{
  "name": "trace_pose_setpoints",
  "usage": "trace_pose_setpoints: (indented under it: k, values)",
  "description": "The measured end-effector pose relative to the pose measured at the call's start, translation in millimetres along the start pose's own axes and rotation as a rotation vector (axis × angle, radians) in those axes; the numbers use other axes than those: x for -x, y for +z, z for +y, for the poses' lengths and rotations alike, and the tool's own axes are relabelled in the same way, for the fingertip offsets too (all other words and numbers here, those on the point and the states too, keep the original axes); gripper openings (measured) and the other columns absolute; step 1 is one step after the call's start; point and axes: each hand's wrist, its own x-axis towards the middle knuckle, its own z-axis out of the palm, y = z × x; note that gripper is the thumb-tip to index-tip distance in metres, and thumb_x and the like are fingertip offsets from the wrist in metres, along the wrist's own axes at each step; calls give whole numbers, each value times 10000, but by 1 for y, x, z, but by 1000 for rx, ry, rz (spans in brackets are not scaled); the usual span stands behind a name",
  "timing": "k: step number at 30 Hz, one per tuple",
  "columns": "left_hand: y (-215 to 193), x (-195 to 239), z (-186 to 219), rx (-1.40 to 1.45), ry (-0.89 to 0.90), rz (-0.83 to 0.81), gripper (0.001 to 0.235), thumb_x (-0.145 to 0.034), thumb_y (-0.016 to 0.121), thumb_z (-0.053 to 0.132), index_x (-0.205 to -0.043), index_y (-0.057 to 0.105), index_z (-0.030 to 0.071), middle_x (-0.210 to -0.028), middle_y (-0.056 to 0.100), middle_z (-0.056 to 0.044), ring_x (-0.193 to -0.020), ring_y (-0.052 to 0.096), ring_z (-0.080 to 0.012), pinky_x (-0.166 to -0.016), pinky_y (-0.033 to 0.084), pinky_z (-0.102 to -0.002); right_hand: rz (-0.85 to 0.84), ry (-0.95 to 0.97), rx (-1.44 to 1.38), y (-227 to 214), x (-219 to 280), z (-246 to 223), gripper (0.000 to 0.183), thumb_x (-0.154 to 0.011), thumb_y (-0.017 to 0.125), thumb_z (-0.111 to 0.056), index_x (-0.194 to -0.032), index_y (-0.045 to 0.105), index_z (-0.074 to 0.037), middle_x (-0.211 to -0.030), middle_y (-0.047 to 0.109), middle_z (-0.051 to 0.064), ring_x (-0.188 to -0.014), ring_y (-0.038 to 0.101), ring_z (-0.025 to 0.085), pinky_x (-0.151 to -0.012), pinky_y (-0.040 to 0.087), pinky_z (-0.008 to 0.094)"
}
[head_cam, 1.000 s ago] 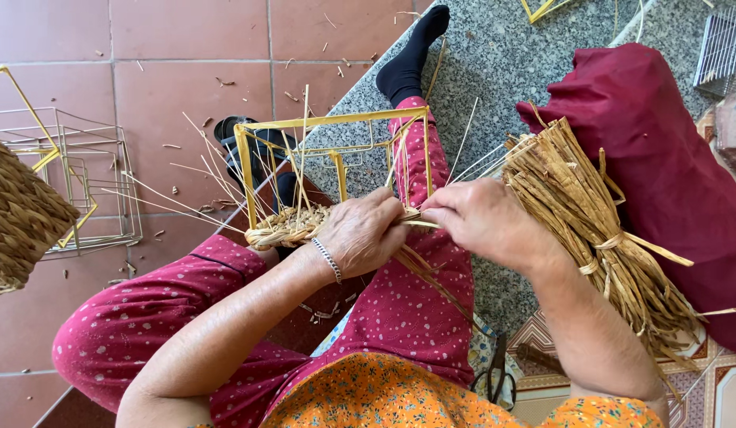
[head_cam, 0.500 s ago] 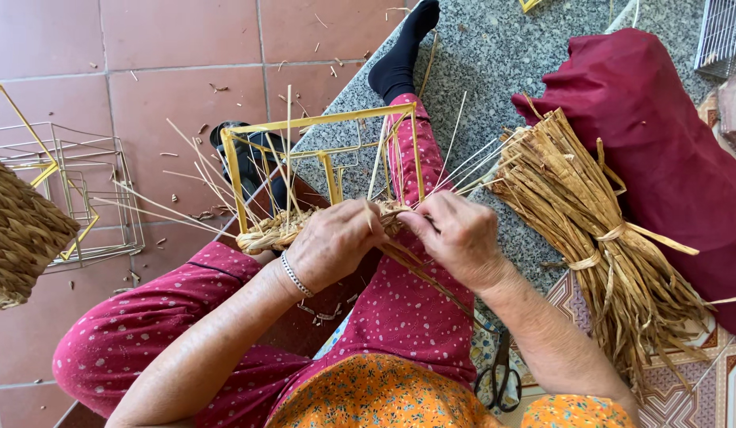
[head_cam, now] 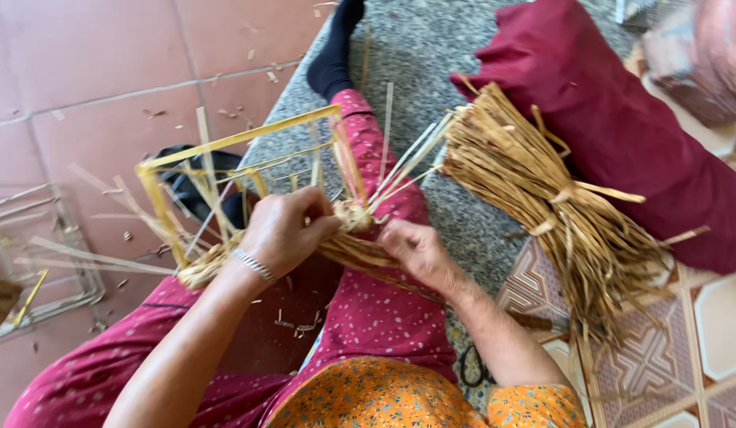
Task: The person weaves dried plant fibers into a yellow metal basket frame. They use a metal tool to press and tighten the woven material, then continue weaving by hand, threading fibers through the frame to build up the basket's structure.
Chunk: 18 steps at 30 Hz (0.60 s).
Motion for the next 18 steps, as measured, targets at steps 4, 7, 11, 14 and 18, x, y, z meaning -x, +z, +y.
trace_pose_setpoints:
  k: [4,7,11,14,18]
  values:
    - [0,5,3,-4,-80,-32,223,-838,792,275,-956,741,93,-727,735,-103,-632,733,-235,-593,561,-367,413,210,561,-59,-6,57,258,-992,612,-321,-919,750,-115,-881,729,1,-732,664,155,-654,551,332]
    - [-1,8,7,13,-105,-28,227,-850,775,260,-1003,736,96,-744,743,-90,-624,726,-218,-594,558,-356,615,-43,1116,-104,-7,86,96,-976,737,-189,-909,731,-121,-920,660,33,-918,613,198,-782,506,388]
    - [-2,13,10,10,-107,-4,231,-850,780,246,-1016,733,93,-761,744,-81,-612,717,-195,-587,557,-341,715,-102,1414,-141,-11,112,105,-940,766,-219,-901,736,-126,-900,638,36,-875,552,217,-744,461,378]
    - [-1,16,11,-3,-101,15,227,-853,778,230,-1026,733,90,-761,739,-66,-596,703,-169,-573,554,-324,659,-89,1500,-148,-15,123,102,-930,759,-247,-939,764,-145,-916,664,-1,-887,546,209,-717,423,360]
    - [-1,17,12,21,-116,20,239,-854,776,216,-1049,732,85,-753,724,-58,-586,671,-147,-557,545,-306,639,-137,1509,-147,-15,123,95,-954,738,-232,-908,758,-151,-925,681,-10,-899,553,200,-757,423,367]
